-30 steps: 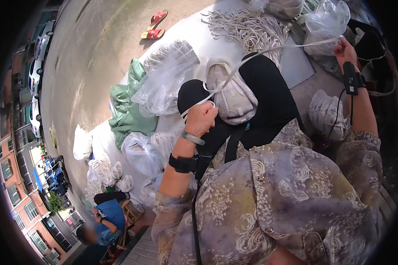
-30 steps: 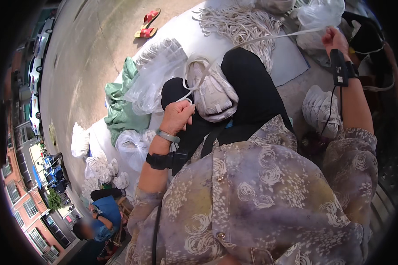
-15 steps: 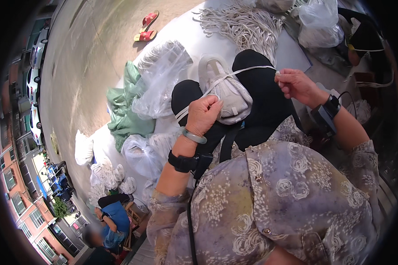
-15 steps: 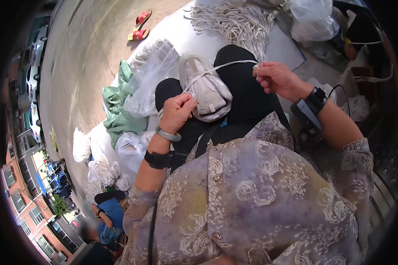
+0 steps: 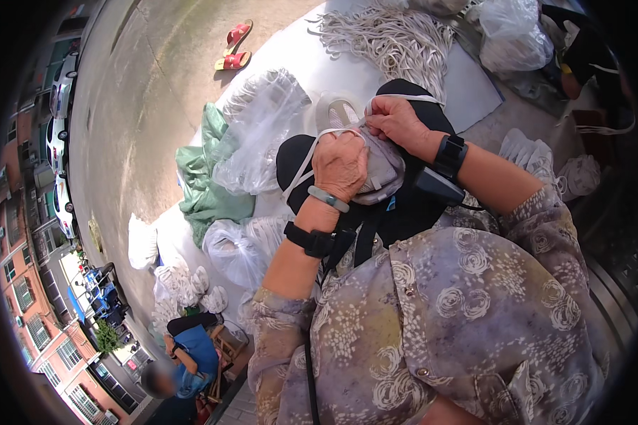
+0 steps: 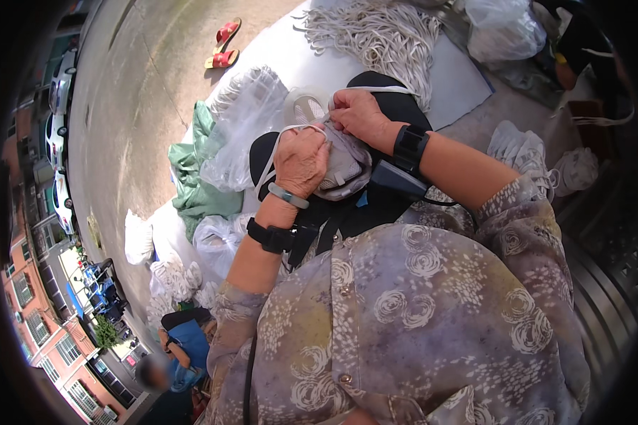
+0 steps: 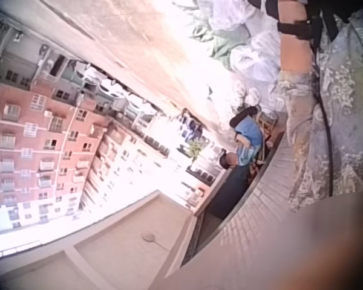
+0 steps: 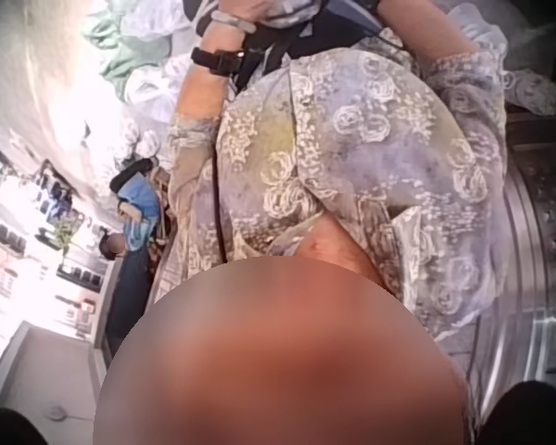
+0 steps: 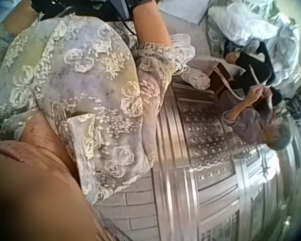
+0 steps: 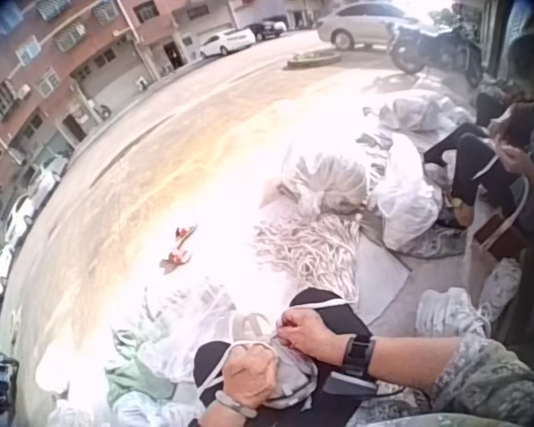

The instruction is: The recorder is assembling white sneakers by threading straps and packing them into plastic bags while sitting outdoors.

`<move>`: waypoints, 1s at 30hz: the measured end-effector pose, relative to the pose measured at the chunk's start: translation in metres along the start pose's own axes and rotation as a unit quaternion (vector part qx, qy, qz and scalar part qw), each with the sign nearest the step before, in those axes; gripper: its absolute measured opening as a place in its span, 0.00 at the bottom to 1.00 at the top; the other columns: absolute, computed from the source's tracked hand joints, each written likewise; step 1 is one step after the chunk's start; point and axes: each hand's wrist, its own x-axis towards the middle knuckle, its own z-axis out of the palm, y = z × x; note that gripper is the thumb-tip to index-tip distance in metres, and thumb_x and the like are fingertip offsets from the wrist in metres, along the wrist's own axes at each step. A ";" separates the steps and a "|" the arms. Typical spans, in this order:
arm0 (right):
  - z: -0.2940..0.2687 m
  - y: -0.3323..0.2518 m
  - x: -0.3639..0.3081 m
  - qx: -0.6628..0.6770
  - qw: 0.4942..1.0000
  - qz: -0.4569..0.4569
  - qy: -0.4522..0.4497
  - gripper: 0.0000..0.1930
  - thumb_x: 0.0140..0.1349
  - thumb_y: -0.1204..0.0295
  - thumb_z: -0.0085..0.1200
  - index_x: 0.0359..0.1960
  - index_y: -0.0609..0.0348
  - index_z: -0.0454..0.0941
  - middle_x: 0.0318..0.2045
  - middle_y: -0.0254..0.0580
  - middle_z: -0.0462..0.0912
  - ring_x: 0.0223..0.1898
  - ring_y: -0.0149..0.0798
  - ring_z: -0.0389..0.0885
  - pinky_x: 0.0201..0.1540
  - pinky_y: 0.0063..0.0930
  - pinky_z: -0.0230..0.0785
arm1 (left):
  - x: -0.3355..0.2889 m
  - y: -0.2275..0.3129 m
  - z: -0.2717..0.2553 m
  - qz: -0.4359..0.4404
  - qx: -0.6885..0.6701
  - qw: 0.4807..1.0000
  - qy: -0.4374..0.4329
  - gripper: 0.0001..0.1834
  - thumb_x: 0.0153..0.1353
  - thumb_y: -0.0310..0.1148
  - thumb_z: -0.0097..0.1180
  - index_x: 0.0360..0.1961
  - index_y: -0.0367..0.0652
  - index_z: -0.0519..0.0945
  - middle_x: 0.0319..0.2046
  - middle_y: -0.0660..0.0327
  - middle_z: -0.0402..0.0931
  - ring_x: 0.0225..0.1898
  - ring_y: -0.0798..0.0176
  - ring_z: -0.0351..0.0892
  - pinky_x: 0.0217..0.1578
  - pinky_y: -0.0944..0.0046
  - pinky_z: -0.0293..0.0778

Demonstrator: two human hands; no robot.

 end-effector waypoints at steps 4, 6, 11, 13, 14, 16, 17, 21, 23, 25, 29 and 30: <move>0.002 -0.002 0.003 0.002 1.000 0.006 0.002 0.03 0.52 0.78 0.49 0.26 0.63 0.75 0.18 0.32 0.74 0.19 0.23 0.72 0.20 0.16 0.66 | 0.001 -0.002 0.001 -0.007 -0.009 1.000 -0.001 0.04 0.44 0.29 0.53 0.24 0.42 0.74 0.34 0.61 0.76 0.32 0.52 0.70 0.36 0.60 0.67; 0.002 -0.002 0.004 -0.004 1.000 0.008 0.004 0.03 0.52 0.78 0.49 0.26 0.63 0.75 0.18 0.33 0.74 0.19 0.23 0.71 0.19 0.16 0.66 | 0.001 -0.003 0.001 -0.009 -0.009 1.000 -0.005 0.04 0.44 0.29 0.54 0.24 0.42 0.74 0.35 0.61 0.76 0.32 0.53 0.70 0.36 0.60 0.67; 0.001 -0.002 0.002 -0.025 1.000 -0.007 0.001 0.04 0.54 0.77 0.48 0.25 0.62 0.75 0.17 0.32 0.73 0.18 0.22 0.71 0.17 0.16 0.64 | 0.000 0.000 0.000 -0.003 -0.007 1.000 0.005 0.05 0.45 0.29 0.54 0.24 0.42 0.73 0.34 0.61 0.75 0.33 0.53 0.70 0.36 0.60 0.67; 0.003 -0.005 -0.001 -0.033 0.999 0.000 0.006 0.03 0.53 0.77 0.49 0.24 0.63 0.74 0.17 0.34 0.74 0.18 0.25 0.71 0.19 0.19 0.65 | -0.001 0.002 -0.001 -0.008 -0.010 1.000 0.004 0.05 0.45 0.29 0.53 0.24 0.42 0.73 0.34 0.60 0.75 0.33 0.52 0.69 0.36 0.60 0.67; 0.004 -0.006 -0.002 -0.039 0.999 0.006 0.010 0.03 0.52 0.77 0.49 0.24 0.63 0.74 0.17 0.37 0.74 0.18 0.28 0.72 0.20 0.22 0.65 | -0.002 0.003 -0.002 -0.012 -0.013 1.000 0.003 0.05 0.45 0.29 0.53 0.24 0.41 0.73 0.34 0.60 0.75 0.34 0.52 0.69 0.37 0.60 0.66; 0.002 0.003 0.004 -0.129 0.988 -0.087 0.016 0.03 0.50 0.77 0.49 0.23 0.63 0.73 0.17 0.41 0.74 0.19 0.33 0.73 0.23 0.26 0.66 | -0.004 0.005 -0.004 -0.006 -0.028 0.999 0.021 0.05 0.46 0.29 0.53 0.25 0.41 0.74 0.32 0.59 0.75 0.33 0.52 0.70 0.36 0.61 0.67; 0.001 0.007 0.006 -0.216 0.960 -0.178 0.019 0.03 0.49 0.77 0.50 0.22 0.63 0.72 0.18 0.46 0.74 0.20 0.39 0.73 0.26 0.30 0.66 | -0.006 0.006 -0.006 -0.001 -0.043 0.998 0.040 0.05 0.47 0.29 0.53 0.26 0.40 0.75 0.31 0.59 0.75 0.32 0.52 0.70 0.35 0.61 0.67; 0.006 0.000 0.004 -0.255 0.948 -0.189 0.010 0.05 0.46 0.75 0.52 0.22 0.64 0.71 0.20 0.52 0.73 0.24 0.47 0.73 0.31 0.35 0.65 | -0.028 0.002 -0.023 -0.133 -0.226 0.960 0.096 0.07 0.52 0.29 0.52 0.21 0.37 0.75 0.20 0.60 0.71 0.21 0.61 0.70 0.23 0.67 0.67; 0.005 0.003 0.011 -0.284 0.948 -0.145 -0.021 0.06 0.46 0.74 0.54 0.21 0.63 0.72 0.20 0.50 0.74 0.26 0.47 0.74 0.31 0.35 0.66 | -0.043 0.002 -0.032 -0.289 -0.363 0.884 0.065 0.08 0.54 0.30 0.52 0.22 0.38 0.76 0.18 0.62 0.71 0.17 0.67 0.68 0.18 0.71 0.64; 0.005 0.005 0.014 -0.295 0.946 -0.133 -0.017 0.07 0.47 0.72 0.55 0.21 0.63 0.72 0.20 0.50 0.74 0.26 0.47 0.75 0.31 0.35 0.66 | -0.055 0.002 -0.032 -0.455 -0.516 0.725 0.033 0.10 0.56 0.34 0.52 0.23 0.40 0.77 0.16 0.67 0.71 0.10 0.79 0.63 0.09 0.79 0.58; 0.008 0.003 0.007 -0.319 0.939 -0.119 0.035 0.09 0.48 0.69 0.56 0.21 0.61 0.71 0.19 0.46 0.75 0.25 0.46 0.75 0.30 0.35 0.66 | -0.062 -0.003 -0.022 -0.489 -0.543 0.682 0.031 0.09 0.56 0.34 0.54 0.28 0.39 0.77 0.18 0.65 0.72 0.12 0.76 0.68 0.10 0.79 0.61; 0.008 0.000 0.002 -0.322 0.938 -0.122 0.030 0.09 0.48 0.69 0.56 0.21 0.61 0.71 0.19 0.46 0.75 0.25 0.46 0.75 0.30 0.35 0.66 | -0.061 -0.004 -0.020 -0.490 -0.544 0.680 0.037 0.09 0.56 0.34 0.54 0.28 0.39 0.77 0.18 0.65 0.72 0.12 0.76 0.68 0.10 0.79 0.61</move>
